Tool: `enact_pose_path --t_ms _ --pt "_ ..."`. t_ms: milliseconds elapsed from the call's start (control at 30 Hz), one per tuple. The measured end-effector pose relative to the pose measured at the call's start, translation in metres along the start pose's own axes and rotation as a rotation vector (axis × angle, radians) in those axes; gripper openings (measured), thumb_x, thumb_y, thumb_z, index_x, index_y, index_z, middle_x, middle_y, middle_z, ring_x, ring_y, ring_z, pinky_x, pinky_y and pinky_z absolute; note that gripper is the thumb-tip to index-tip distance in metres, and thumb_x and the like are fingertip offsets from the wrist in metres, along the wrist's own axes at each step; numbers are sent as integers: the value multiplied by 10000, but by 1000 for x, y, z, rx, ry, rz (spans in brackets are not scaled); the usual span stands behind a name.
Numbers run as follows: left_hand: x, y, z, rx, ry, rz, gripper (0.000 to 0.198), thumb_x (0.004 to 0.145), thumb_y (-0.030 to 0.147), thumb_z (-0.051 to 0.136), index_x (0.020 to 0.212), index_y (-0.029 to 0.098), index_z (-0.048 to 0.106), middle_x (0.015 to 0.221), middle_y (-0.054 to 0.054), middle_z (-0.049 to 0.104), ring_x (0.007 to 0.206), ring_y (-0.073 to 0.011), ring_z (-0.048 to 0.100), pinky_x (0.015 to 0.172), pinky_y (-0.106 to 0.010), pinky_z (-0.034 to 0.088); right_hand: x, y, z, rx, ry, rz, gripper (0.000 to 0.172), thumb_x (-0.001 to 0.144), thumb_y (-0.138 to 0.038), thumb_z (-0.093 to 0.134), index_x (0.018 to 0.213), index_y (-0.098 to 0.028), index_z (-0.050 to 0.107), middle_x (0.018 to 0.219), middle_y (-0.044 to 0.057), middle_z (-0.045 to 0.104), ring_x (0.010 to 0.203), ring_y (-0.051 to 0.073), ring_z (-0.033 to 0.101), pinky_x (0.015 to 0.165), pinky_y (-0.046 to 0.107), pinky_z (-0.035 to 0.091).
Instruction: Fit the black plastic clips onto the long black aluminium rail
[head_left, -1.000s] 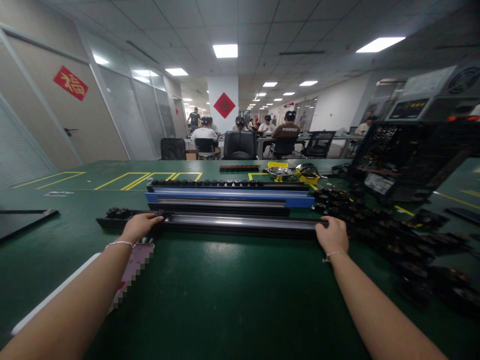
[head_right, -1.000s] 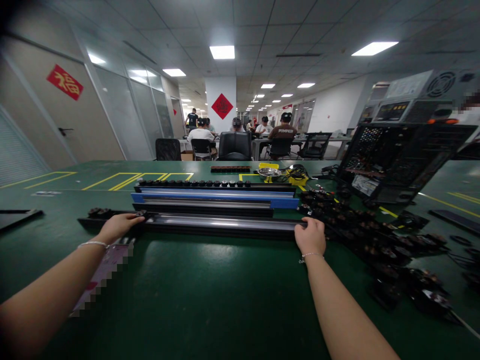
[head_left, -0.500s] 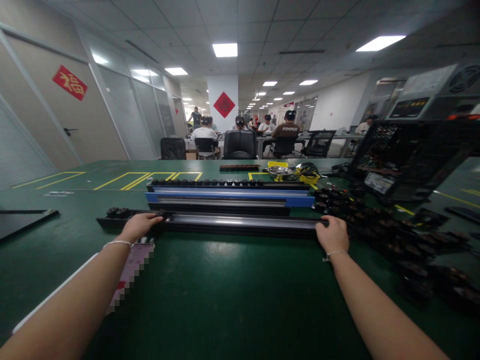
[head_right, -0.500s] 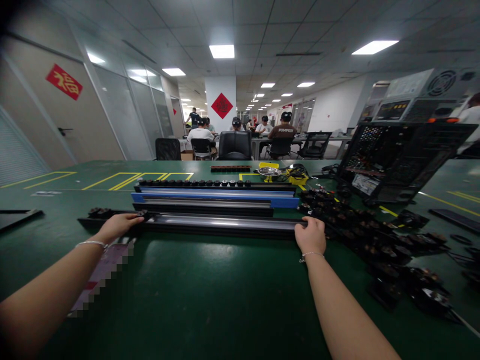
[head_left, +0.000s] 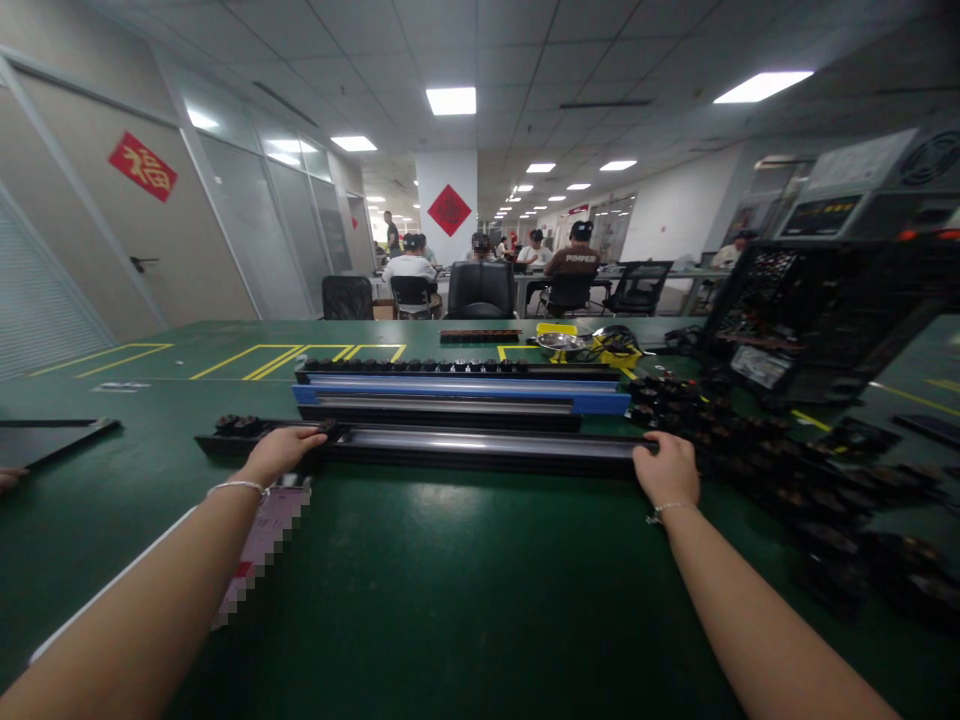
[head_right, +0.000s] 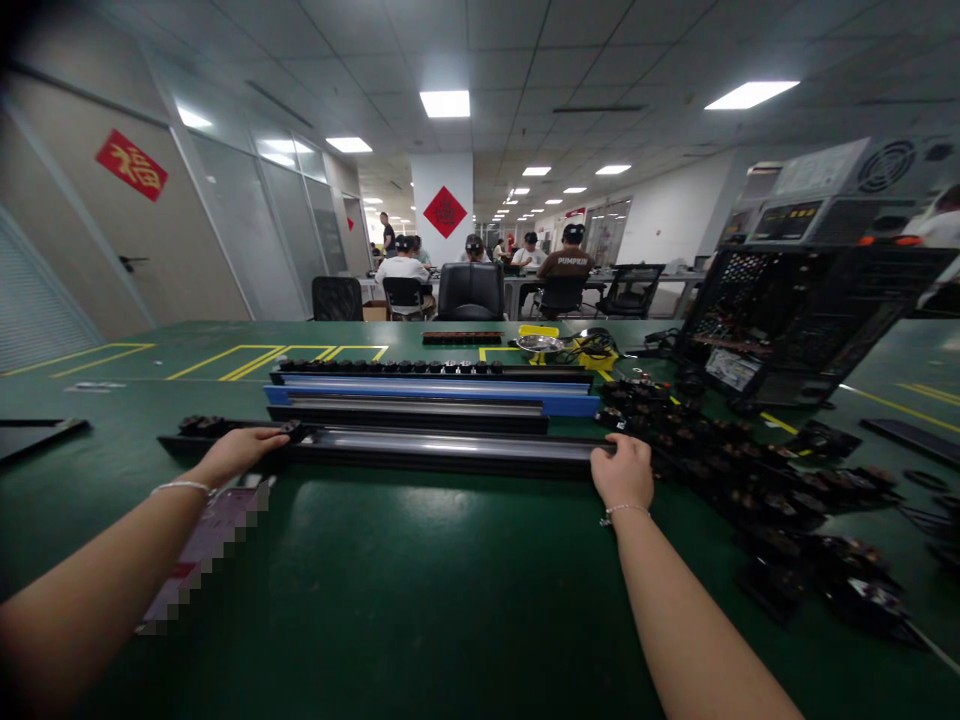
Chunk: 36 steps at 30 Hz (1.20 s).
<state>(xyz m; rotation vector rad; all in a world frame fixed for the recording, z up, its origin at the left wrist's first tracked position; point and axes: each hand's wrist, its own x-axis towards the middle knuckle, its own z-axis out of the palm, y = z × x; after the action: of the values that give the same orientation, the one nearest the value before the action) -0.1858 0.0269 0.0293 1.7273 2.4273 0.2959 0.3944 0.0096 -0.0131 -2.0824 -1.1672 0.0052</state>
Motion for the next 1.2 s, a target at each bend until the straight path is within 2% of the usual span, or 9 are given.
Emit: enact_pose_path --t_ms 433,700,1200 --pt "5 -4 2 -20 -14 20 464 815 486 501 1182 231 629 1234 -64 624 1140 -228 577 927 -274 430 -1 -1 -2 0 -14 1 381 730 -304 463 1064 -211 621 1182 97 476 962 234 556 849 368 447" --pt "0 0 1 -14 -14 50 433 849 434 489 1178 190 630 1210 -79 637 1134 -231 581 930 -275 425 -1 1 1 23 34 -23 357 720 -274 480 1034 -204 636 1124 92 490 969 227 546 879 367 438" --pt "0 1 0 -36 -13 43 406 848 406 507 1159 183 642 1178 -75 654 1100 -220 605 910 -248 433 -1 0 -1 7 2 -16 365 724 -302 471 1041 -210 628 1154 93 482 948 228 553 854 366 441"
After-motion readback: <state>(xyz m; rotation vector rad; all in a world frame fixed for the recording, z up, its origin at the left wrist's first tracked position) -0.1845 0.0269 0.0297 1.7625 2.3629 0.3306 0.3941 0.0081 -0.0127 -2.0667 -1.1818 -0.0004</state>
